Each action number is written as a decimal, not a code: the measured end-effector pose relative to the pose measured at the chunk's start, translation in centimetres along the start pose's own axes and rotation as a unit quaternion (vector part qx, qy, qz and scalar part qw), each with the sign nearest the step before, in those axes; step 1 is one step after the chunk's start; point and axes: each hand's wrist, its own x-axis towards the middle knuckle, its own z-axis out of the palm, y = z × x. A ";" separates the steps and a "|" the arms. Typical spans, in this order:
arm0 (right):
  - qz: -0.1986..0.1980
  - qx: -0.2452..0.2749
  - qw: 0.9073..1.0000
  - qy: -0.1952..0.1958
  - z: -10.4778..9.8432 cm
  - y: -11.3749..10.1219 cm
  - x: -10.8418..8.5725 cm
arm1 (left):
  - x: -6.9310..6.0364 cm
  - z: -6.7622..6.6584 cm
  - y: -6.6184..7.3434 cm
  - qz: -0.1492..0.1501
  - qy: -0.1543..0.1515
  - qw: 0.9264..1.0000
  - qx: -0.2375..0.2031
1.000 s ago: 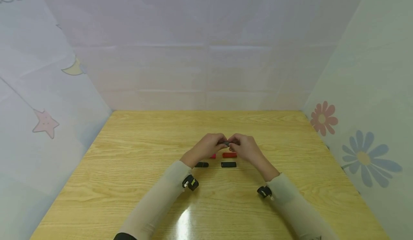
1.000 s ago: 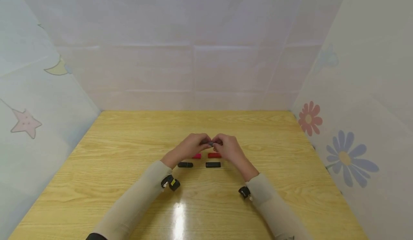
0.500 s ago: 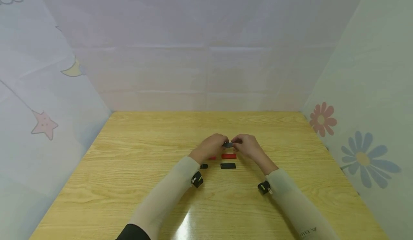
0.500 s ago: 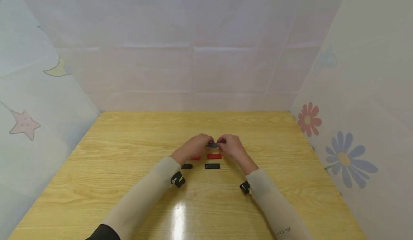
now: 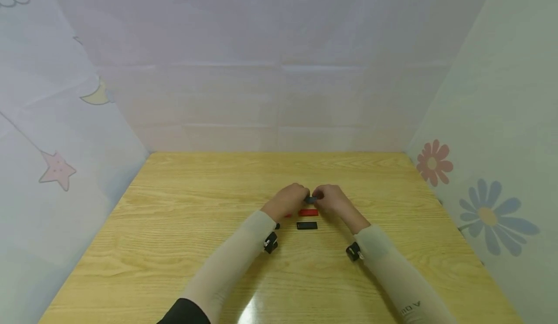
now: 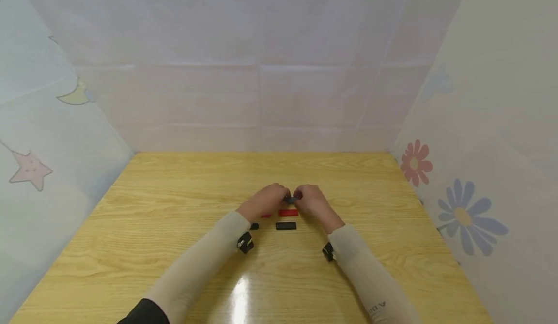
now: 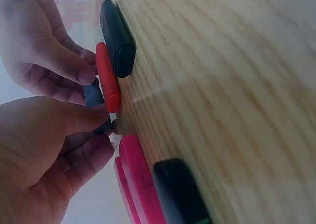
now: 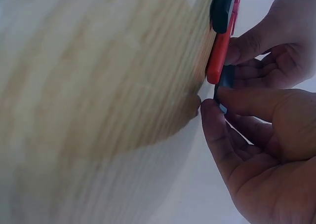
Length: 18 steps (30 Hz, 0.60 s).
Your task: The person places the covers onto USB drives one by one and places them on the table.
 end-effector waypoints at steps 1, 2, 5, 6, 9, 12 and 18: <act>0.001 -0.003 1.000 0.001 0.0 -0.1 0.1 | 0.0 0.0 0.0 -0.001 -0.001 1.000 0.003; 0.002 -0.006 1.000 0.003 0.0 -0.1 0.1 | 0.1 0.1 0.0 -0.003 -0.001 1.000 0.007; 0.010 -0.009 1.000 0.000 0.2 -0.3 0.3 | 0.2 0.1 0.1 -0.009 -0.003 1.000 0.013; 0.013 -0.009 1.000 -0.001 0.2 -0.3 0.3 | 0.2 0.1 0.1 -0.011 -0.004 1.000 0.016; 0.017 -0.017 1.000 -0.001 0.3 -0.5 0.4 | 0.1 0.0 0.3 -0.017 -0.005 0.999 0.026; 0.015 -0.031 0.999 0.005 0.5 -0.5 0.5 | 0.0 0.0 0.4 -0.017 -0.006 0.999 0.040; 0.008 -0.034 0.999 0.015 0.2 0.1 -0.2 | -0.5 -0.2 0.3 -0.019 -0.002 0.998 0.053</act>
